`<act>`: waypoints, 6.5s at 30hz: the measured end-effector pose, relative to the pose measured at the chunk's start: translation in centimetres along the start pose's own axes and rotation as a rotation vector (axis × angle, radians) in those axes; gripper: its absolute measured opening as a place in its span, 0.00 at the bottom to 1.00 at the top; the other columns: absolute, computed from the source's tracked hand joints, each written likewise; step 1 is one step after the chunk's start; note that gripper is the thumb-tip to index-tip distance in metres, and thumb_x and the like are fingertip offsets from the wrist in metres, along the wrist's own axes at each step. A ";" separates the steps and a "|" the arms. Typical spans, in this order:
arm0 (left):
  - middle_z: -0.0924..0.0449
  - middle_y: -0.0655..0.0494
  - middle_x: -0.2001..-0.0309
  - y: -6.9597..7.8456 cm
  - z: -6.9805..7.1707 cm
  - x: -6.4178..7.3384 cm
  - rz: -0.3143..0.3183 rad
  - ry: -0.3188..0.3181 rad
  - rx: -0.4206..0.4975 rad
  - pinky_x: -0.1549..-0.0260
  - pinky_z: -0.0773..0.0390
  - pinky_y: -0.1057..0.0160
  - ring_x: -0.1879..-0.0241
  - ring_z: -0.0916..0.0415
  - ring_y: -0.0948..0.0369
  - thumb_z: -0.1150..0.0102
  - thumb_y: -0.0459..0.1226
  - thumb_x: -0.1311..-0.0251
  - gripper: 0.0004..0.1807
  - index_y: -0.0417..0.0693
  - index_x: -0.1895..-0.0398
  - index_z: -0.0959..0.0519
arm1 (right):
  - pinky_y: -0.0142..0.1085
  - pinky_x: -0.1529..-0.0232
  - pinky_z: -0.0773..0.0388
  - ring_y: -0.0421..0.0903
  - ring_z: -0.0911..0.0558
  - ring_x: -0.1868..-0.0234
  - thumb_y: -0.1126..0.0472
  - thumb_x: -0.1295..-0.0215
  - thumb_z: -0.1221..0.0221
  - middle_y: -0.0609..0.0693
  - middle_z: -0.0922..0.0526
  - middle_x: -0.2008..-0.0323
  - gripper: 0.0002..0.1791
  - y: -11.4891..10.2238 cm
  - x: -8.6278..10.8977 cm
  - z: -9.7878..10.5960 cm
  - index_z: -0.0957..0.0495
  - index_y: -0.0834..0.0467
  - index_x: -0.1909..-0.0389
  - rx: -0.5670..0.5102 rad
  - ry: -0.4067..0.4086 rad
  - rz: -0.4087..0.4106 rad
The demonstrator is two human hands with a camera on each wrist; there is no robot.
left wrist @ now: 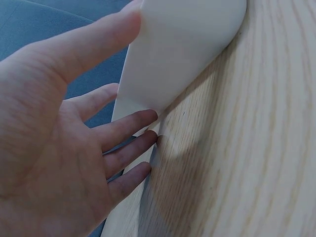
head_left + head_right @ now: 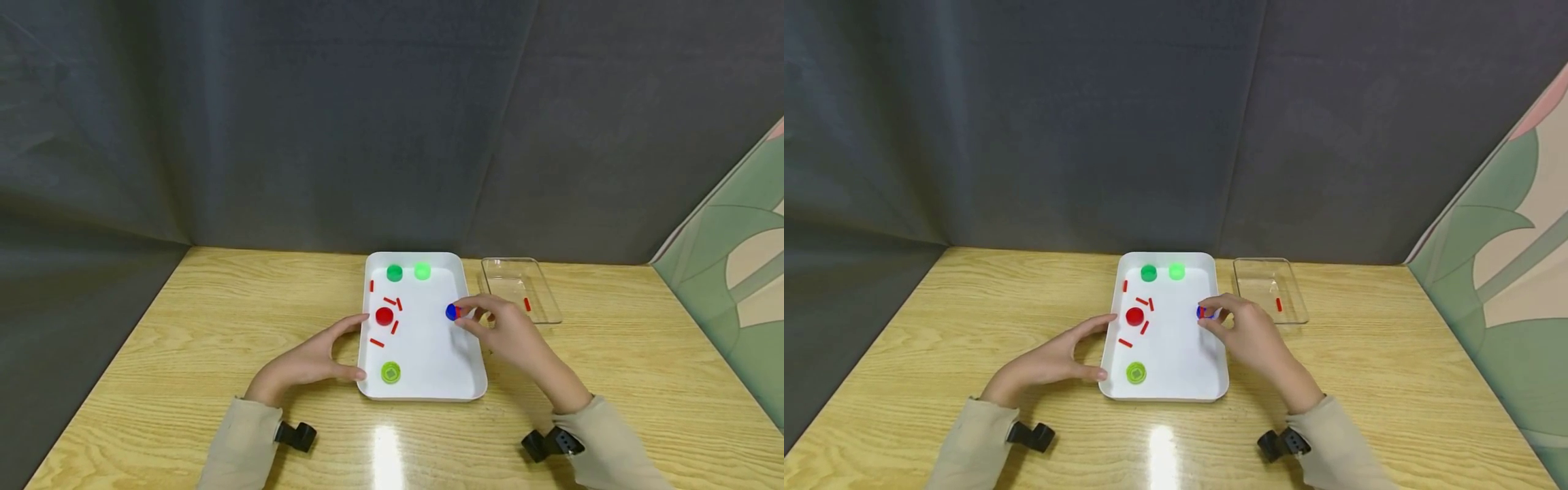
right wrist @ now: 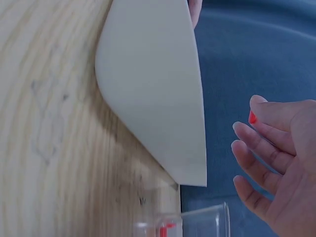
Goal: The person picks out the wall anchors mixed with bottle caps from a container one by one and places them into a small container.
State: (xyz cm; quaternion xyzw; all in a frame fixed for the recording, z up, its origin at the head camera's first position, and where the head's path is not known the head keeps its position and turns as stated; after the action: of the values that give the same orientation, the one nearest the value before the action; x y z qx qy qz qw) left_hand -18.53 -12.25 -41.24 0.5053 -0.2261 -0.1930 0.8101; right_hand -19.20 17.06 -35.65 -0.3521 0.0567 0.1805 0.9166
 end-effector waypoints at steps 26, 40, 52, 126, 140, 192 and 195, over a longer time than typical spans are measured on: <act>0.41 0.46 0.27 -0.1 0.0 0.1 -0.003 0.003 -0.010 0.30 0.51 0.42 0.27 0.48 0.49 0.24 0.38 0.49 0.52 0.51 0.23 0.44 | 0.38 0.64 0.24 0.44 0.21 0.67 0.65 0.39 0.31 0.47 0.16 0.67 0.12 3.3 0.7 3.9 0.15 0.62 0.54 0.085 0.187 0.042; 0.41 0.47 0.27 -0.1 0.0 0.0 0.005 0.003 -0.012 0.30 0.51 0.42 0.27 0.48 0.50 0.24 0.40 0.49 0.51 0.54 0.23 0.44 | 0.31 0.65 0.25 0.46 0.20 0.66 0.63 0.38 0.32 0.52 0.14 0.63 0.13 6.0 0.9 4.6 0.16 0.62 0.53 0.089 0.203 0.006; 0.41 0.47 0.27 0.0 0.0 0.1 0.007 0.004 -0.011 0.29 0.53 0.41 0.27 0.49 0.49 0.24 0.40 0.49 0.51 0.53 0.23 0.44 | 0.42 0.64 0.21 0.53 0.19 0.64 0.65 0.39 0.31 0.56 0.14 0.61 0.13 7.8 0.9 4.3 0.16 0.65 0.55 0.110 0.180 -0.006; 0.42 0.44 0.27 0.0 0.0 0.1 0.012 0.009 -0.027 0.30 0.52 0.39 0.27 0.49 0.47 0.25 0.39 0.47 0.51 0.50 0.23 0.44 | 0.41 0.65 0.20 0.43 0.21 0.68 0.67 0.42 0.30 0.48 0.17 0.67 0.11 -1.5 -2.0 -2.7 0.15 0.61 0.57 -0.085 0.130 0.082; 0.42 0.44 0.27 0.0 0.0 0.0 0.011 0.009 -0.039 0.30 0.53 0.38 0.26 0.49 0.47 0.25 0.39 0.47 0.50 0.50 0.23 0.44 | 0.43 0.61 0.20 0.43 0.20 0.67 0.67 0.43 0.30 0.48 0.15 0.67 0.12 -3.4 -2.6 -5.8 0.14 0.62 0.57 -0.136 0.065 0.072; 0.42 0.48 0.26 0.0 0.2 0.0 0.012 0.001 -0.024 0.30 0.50 0.41 0.27 0.48 0.50 0.25 0.42 0.48 0.51 0.54 0.23 0.44 | 0.34 0.67 0.26 0.41 0.25 0.70 0.63 0.39 0.32 0.45 0.20 0.70 0.05 -4.9 -2.9 -12.3 0.14 0.59 0.62 -0.082 -0.172 -0.142; 0.42 0.48 0.26 0.0 0.2 0.0 0.013 0.002 -0.026 0.30 0.50 0.41 0.26 0.49 0.51 0.24 0.42 0.48 0.51 0.54 0.23 0.44 | 0.33 0.69 0.27 0.40 0.26 0.70 0.64 0.40 0.31 0.44 0.21 0.72 0.05 -5.0 -2.9 -12.4 0.14 0.59 0.63 -0.066 -0.180 -0.142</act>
State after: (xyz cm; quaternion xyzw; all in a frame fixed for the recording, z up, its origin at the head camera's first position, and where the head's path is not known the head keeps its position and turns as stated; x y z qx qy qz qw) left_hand -18.58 -12.39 -41.15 0.4933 -0.2261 -0.1904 0.8181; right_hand -19.72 4.54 -41.12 -0.3676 -0.0568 0.1478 0.9164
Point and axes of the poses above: each hand's wrist, its own x-axis away from the middle knuckle, its own z-axis out of the back of the hand, y = z × x, the point moved 5 cm from there along -x, towards the middle knuckle
